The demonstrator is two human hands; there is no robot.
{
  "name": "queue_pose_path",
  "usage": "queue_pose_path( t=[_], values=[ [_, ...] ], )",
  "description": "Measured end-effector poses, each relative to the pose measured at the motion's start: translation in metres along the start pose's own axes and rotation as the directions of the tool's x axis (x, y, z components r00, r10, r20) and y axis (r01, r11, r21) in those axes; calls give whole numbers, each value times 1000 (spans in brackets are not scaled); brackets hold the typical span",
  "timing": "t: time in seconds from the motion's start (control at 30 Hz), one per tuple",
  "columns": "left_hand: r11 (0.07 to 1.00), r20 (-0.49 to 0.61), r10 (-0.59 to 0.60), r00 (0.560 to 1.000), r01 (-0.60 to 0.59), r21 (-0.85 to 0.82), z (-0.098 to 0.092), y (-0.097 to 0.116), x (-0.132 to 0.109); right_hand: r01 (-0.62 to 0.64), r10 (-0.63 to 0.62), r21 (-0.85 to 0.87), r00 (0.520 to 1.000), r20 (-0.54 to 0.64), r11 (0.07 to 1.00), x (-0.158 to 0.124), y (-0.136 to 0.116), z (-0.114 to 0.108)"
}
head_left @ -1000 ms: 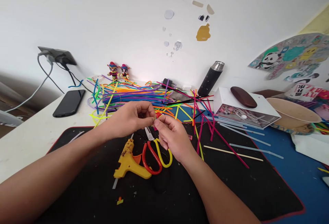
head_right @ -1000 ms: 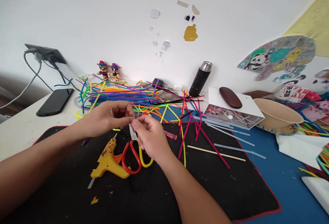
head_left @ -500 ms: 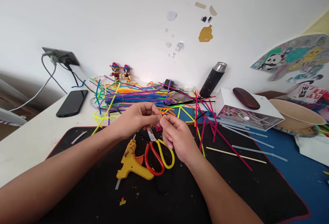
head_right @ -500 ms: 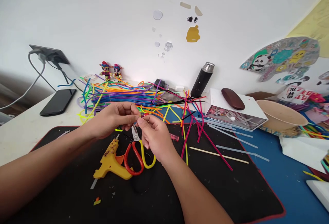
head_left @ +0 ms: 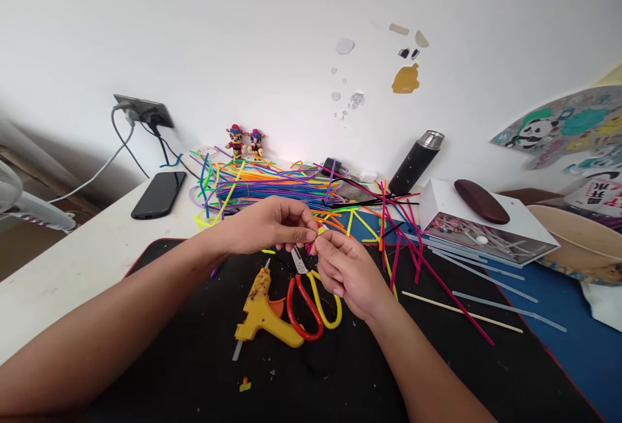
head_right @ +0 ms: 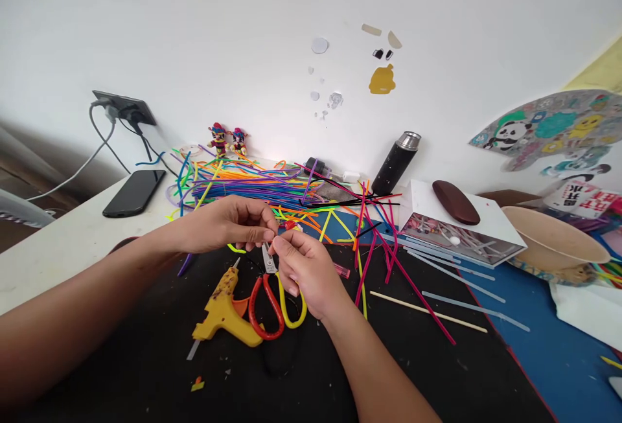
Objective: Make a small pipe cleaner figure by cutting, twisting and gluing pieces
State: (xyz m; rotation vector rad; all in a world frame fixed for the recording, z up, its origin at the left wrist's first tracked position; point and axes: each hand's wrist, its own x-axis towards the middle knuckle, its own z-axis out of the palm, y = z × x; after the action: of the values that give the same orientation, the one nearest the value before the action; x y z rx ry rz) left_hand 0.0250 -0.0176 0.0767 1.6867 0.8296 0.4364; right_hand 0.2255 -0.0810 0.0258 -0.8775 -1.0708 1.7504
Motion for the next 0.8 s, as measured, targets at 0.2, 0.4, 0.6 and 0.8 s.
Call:
queue_pose_path(
  t=[0.2, 0.4, 0.6, 0.8],
  values=[
    [968, -48, 25, 999, -13, 249, -3, 0, -3, 24, -27, -58, 998, -52, 998, 2, 4, -2],
    [966, -13, -31, 999, 33, 256, -3, 4, -3, 59, -81, -218, 992, -93, 974, 3, 8, -5],
    [994, 11, -59, 998, 58, 91, -3, -2, 2, 63, -93, -264, 990, -103, 962, 4, 8, -4],
    [994, -57, -64, 996, 59, -93, 8, -10, 8, 77, -108, -241, 987, -118, 968, 5, 7, -4]
  ],
)
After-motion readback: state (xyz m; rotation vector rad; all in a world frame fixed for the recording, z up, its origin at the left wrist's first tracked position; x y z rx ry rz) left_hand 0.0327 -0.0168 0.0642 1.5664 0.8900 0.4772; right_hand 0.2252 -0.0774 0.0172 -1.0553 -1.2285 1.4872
